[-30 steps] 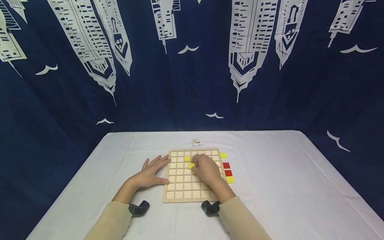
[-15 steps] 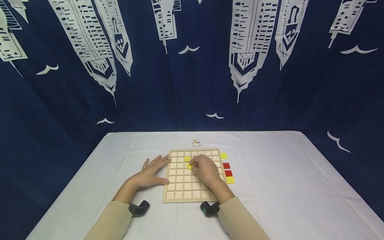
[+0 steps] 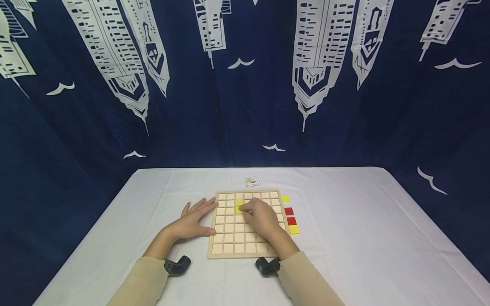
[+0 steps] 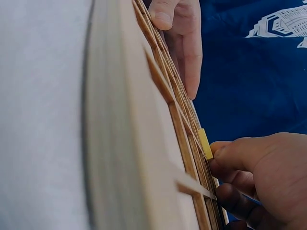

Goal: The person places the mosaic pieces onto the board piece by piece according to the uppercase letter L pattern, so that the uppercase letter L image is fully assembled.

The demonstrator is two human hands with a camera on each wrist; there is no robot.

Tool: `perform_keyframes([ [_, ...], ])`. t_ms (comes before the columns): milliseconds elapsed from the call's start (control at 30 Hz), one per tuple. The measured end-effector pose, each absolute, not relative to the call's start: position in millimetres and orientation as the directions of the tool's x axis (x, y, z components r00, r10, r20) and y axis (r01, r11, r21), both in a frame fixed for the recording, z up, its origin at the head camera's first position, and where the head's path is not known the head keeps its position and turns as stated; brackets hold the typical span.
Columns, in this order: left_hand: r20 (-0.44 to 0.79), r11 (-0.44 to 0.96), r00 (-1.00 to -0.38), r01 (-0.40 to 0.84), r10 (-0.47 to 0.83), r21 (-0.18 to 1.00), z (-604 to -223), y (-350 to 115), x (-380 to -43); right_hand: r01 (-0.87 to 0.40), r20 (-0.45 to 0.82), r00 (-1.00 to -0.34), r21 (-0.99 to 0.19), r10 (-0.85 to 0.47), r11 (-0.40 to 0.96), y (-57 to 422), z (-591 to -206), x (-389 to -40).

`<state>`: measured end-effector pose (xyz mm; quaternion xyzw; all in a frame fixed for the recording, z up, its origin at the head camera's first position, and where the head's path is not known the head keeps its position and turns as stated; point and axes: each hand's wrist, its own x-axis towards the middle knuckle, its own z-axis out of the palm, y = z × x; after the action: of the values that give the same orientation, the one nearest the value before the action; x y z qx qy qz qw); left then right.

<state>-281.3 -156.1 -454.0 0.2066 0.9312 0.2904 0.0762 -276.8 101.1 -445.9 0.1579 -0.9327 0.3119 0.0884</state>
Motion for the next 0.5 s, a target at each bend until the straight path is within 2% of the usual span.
perform_keyframes([
  [500, -0.02, 0.744, -0.901, 0.344, 0.432, 0.573, -452.0, -156.1, -279.6, -0.389, 0.228, -0.92, -0.622, -0.318, 0.679, 108.1, -440.9, -276.6],
])
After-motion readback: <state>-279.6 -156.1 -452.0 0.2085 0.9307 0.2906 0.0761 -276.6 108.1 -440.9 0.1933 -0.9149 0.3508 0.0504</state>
